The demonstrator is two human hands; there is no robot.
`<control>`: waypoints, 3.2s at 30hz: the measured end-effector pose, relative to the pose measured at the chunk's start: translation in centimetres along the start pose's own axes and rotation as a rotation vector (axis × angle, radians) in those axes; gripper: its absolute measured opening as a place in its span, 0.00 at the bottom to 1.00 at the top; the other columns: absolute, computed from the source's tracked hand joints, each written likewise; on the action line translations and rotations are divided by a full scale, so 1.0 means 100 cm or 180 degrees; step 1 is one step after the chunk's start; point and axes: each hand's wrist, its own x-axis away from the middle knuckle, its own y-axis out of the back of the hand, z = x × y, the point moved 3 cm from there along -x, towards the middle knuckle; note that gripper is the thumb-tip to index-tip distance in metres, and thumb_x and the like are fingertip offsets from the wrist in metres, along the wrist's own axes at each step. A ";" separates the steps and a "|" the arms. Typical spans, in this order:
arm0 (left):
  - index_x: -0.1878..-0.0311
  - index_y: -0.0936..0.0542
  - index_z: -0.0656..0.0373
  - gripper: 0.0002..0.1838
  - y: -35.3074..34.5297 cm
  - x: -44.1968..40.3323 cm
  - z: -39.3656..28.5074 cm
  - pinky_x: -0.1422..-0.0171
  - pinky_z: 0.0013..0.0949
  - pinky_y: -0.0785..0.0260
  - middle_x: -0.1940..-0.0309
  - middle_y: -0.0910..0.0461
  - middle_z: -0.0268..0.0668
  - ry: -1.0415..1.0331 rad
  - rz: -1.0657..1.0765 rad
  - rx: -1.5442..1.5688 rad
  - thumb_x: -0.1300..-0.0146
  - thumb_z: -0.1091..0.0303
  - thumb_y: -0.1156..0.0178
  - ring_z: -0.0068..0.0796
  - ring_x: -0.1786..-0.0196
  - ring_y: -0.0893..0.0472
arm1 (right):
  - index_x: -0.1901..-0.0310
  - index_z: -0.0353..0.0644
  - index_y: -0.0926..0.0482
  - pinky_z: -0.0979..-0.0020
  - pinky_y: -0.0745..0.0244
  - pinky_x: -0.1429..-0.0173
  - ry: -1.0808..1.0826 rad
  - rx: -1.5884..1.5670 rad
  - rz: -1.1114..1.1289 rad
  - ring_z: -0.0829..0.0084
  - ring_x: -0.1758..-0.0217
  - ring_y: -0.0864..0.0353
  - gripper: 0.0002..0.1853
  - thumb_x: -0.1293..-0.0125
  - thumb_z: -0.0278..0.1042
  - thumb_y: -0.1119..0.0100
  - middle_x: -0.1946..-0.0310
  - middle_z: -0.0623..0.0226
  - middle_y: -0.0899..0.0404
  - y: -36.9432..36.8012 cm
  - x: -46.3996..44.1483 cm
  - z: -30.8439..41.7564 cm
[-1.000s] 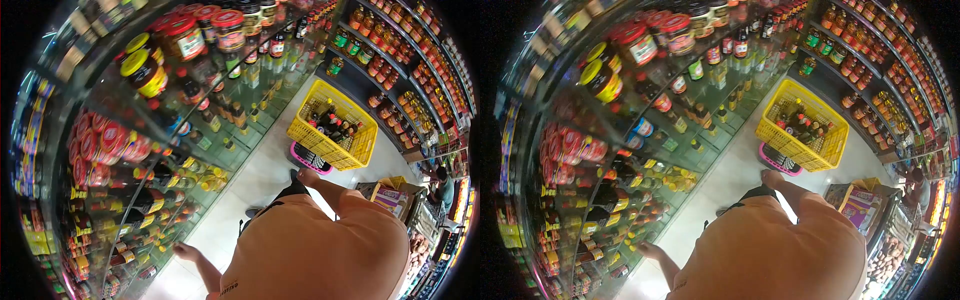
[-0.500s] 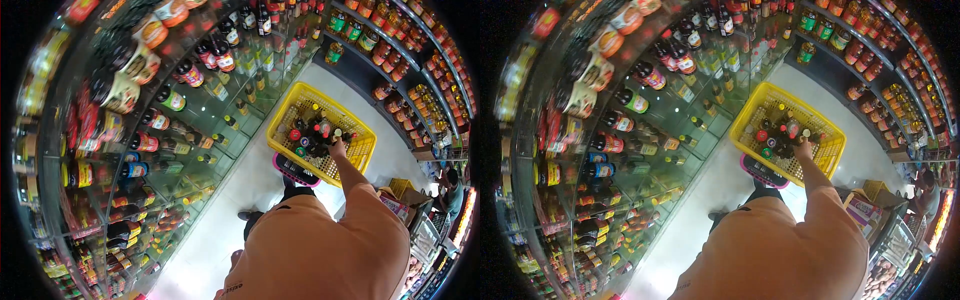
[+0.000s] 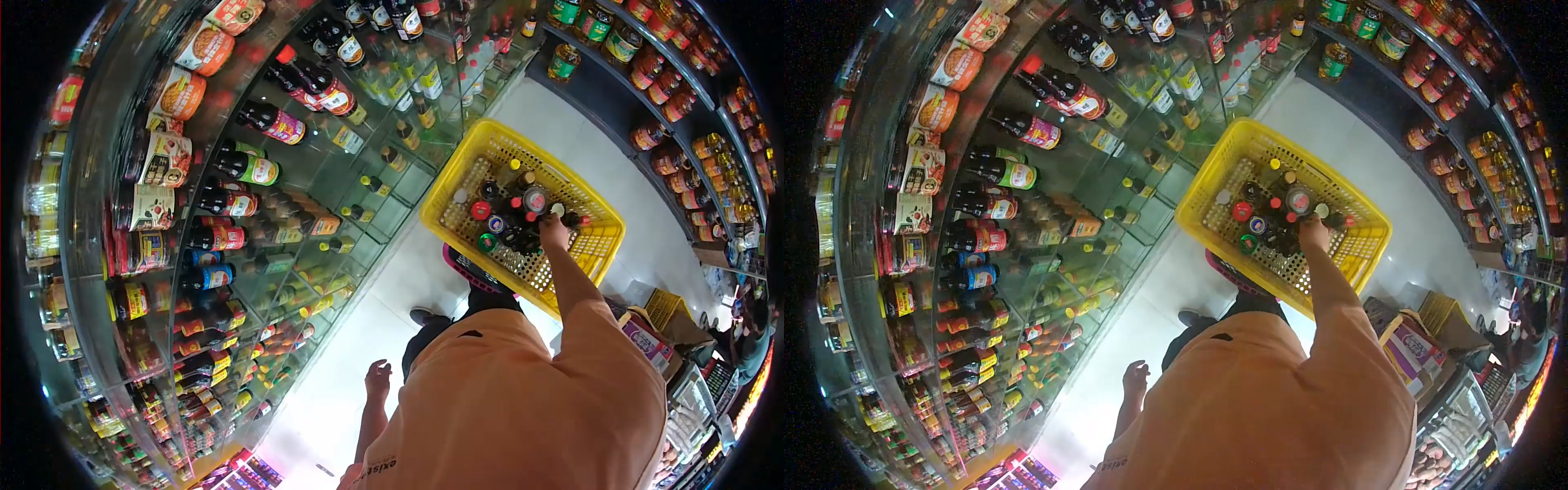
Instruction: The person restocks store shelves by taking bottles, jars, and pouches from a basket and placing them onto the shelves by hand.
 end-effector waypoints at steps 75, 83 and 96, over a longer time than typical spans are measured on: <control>0.35 0.31 0.53 0.40 -0.004 0.045 -0.227 0.47 0.54 0.22 0.51 0.20 0.48 -0.0303 0.1121 0.3751 0.32 0.26 0.56 0.50 0.50 0.17 | 0.51 0.41 0.26 0.63 0.17 0.59 0.0423 -0.4319 0.1699 0.64 0.62 0.14 0.14 0.31 0.39 0.38 0.61 0.57 0.17 0.178 0.150 0.155; 0.35 0.32 0.52 0.36 0.034 0.100 -0.132 0.50 0.54 0.20 0.53 0.20 0.51 0.0209 0.0137 0.4657 0.29 0.30 0.57 0.50 0.54 0.16 | 0.51 0.41 0.28 0.67 0.20 0.62 0.1099 -0.3666 0.2704 0.71 0.67 0.17 0.13 0.33 0.31 0.36 0.64 0.64 0.19 0.090 0.247 0.269; 0.38 0.27 0.57 0.39 0.074 0.150 0.001 0.47 0.51 0.21 0.51 0.18 0.48 0.0188 -0.0720 0.5228 0.28 0.30 0.62 0.49 0.49 0.16 | 0.59 0.35 0.21 0.72 0.23 0.58 0.3051 -0.2112 0.2973 0.77 0.65 0.19 0.13 0.39 0.32 0.27 0.65 0.68 0.18 -0.051 0.416 0.374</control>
